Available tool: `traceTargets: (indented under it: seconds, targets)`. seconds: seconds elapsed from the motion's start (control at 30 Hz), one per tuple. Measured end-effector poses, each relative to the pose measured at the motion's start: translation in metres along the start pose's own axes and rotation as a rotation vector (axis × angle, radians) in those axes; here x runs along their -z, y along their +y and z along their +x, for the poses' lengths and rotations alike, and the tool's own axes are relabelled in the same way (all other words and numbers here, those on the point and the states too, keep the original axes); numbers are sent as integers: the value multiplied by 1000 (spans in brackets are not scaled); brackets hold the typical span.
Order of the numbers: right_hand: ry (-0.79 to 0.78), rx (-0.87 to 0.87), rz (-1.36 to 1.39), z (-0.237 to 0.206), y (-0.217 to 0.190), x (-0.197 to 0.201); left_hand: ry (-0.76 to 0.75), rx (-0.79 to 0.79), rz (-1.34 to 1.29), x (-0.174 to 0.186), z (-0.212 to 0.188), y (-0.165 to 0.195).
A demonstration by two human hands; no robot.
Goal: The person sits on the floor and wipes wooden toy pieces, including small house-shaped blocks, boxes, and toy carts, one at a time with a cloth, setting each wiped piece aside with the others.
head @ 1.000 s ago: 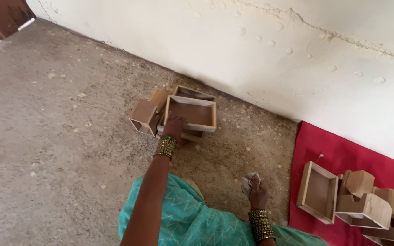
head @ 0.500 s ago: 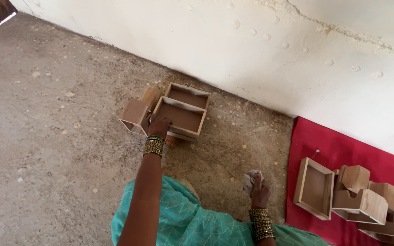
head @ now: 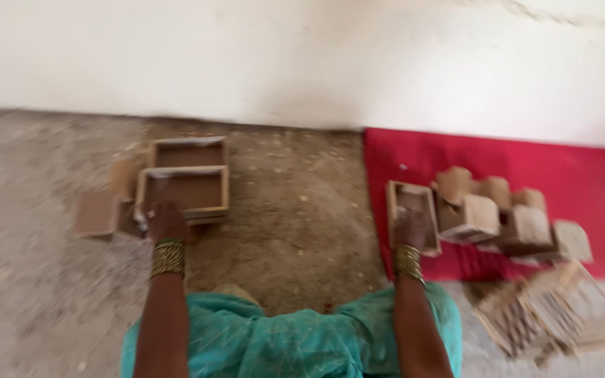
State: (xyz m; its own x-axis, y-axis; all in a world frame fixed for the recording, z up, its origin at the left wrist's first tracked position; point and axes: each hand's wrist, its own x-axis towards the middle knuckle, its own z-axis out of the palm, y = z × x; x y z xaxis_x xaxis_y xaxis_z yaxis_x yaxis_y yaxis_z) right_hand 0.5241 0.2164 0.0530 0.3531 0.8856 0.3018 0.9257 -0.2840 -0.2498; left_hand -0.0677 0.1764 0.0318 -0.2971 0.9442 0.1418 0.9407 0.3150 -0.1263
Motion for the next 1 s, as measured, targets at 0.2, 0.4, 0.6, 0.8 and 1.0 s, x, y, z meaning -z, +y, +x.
traceTargets:
  seconds: [0.2, 0.4, 0.6, 0.8, 1.0]
  targets:
    - [-281, -153, -7, -16, -13, -5, 176, -85, 69, 7, -17, 36]
    - [-160, 51, 127, -33, -34, 15, 356, -349, -150, 50, -56, 107]
    - [-375, 797, 497, -84, -78, 54, 534, -795, -437, 94, -107, 169]
    - [-132, 756, 876, -90, -82, 46, 143, -733, -550, 100, -153, 184]
    - [-213, 237, 1771, -84, -64, 18, -129, 26, -1049, 76, -156, 228]
